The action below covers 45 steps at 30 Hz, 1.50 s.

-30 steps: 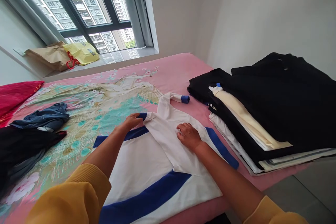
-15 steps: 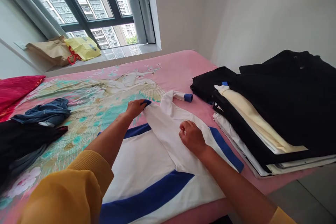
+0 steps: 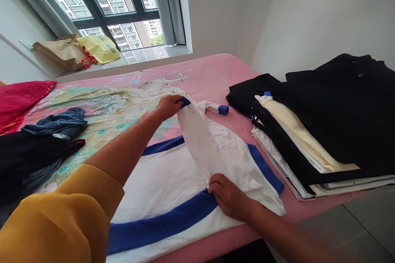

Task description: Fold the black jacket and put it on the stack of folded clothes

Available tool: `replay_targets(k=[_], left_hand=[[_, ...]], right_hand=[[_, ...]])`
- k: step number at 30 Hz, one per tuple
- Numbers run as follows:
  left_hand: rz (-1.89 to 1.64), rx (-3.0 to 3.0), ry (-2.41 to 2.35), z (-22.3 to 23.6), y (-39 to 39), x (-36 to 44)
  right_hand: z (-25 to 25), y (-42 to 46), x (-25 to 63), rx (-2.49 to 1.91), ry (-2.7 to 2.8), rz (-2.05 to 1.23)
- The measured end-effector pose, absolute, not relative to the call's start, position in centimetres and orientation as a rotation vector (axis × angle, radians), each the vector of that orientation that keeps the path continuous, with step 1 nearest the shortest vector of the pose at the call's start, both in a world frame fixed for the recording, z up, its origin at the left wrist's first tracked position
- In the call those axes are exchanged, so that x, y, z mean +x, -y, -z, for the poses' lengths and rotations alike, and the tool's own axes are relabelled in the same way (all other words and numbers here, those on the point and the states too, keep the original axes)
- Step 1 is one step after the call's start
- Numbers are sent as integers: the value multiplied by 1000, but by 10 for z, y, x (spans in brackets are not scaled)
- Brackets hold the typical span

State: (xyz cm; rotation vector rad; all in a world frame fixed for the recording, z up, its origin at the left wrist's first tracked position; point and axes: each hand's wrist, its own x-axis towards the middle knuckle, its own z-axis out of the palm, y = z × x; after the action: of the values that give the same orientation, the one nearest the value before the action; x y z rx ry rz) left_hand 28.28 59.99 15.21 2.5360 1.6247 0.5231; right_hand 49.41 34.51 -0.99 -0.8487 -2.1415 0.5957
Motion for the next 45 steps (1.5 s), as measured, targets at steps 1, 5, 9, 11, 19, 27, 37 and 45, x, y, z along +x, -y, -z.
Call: replay_targets(k=[1, 5, 9, 11, 19, 27, 37, 45], left_hand=[[-572, 2546, -1574, -167, -591, 287], [-682, 2745, -1313, -230, -539, 305], [-554, 2906, -1142, -279, -462, 319], [-432, 2961, -1036, -293, -417, 319], [-239, 3235, -624, -257, -251, 228], [-250, 2549, -1938, -67, -212, 83], [-829, 1714, -2191, -36, -198, 107], [-1004, 1220, -1825, -54, -238, 121]], right_hand=[[11, -345, 493, -846, 2139, -580], [13, -344, 491, -821, 2222, -448], [8, -341, 489, -768, 2462, -290], [4, -338, 489, -803, 2573, -278], [9, -316, 490, -1197, 2441, -329], [22, -304, 489, -1239, 2484, -315], [41, -298, 488, -1264, 2508, -219], [42, -298, 488, -1195, 2509, -169]])
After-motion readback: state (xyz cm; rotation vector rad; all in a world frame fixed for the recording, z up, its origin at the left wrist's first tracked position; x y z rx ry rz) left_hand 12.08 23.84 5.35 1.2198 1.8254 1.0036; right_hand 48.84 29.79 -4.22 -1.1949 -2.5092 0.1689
